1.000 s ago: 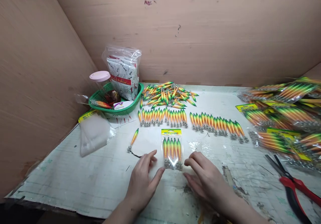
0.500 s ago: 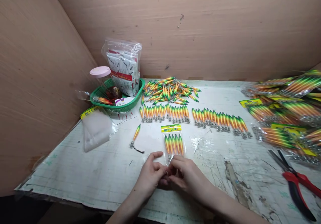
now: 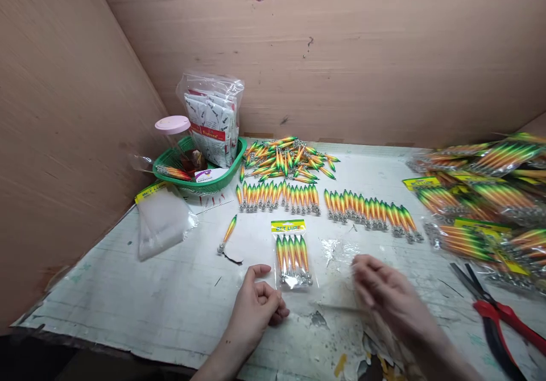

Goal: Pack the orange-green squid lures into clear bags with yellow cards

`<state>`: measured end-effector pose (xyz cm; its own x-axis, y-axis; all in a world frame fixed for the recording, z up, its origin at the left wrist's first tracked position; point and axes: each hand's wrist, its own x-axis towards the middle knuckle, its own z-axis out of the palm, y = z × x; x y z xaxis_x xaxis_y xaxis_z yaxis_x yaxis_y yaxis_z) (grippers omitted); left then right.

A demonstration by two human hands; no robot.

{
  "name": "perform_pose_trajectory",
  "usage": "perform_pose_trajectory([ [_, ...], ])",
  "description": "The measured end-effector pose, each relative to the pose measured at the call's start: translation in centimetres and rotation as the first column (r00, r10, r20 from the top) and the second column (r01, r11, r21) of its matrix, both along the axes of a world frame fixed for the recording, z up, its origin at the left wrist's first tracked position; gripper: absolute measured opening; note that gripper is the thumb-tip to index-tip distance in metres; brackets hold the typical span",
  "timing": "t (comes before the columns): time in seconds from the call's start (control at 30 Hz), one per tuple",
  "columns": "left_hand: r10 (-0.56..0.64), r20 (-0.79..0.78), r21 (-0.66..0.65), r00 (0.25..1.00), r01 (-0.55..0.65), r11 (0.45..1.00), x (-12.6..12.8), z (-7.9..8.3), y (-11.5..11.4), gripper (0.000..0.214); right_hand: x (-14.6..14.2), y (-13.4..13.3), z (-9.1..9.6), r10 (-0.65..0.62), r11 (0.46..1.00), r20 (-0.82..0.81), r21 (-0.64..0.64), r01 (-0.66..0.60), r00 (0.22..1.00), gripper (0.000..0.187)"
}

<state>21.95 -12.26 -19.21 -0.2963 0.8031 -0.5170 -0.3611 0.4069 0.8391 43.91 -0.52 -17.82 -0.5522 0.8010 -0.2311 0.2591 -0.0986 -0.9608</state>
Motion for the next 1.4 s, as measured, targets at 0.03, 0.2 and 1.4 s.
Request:
perform_pose_trajectory([
  [0.03,-0.027,-0.004,0.000,1.000,0.027,1.000,0.0,-0.1,-0.2,0.056,1.8,1.2,-0.1,-0.145,0.988,0.083,0.068,0.139,0.986,0.043],
  [0.2,-0.174,-0.425,0.080,0.888,0.229,0.970,-0.9,-1.0,-2.2,0.033,6.9,4.1,-0.2,-0.505,0.646,0.412,0.763,0.016,0.759,0.037],
  [1.4,0.210,-0.938,0.288,0.275,0.288,0.913,1.4,-2.2,-1.4,0.017,-5.3,-4.4,-3.2,-0.053,0.616,0.163,0.782,-0.096,0.985,0.021],
])
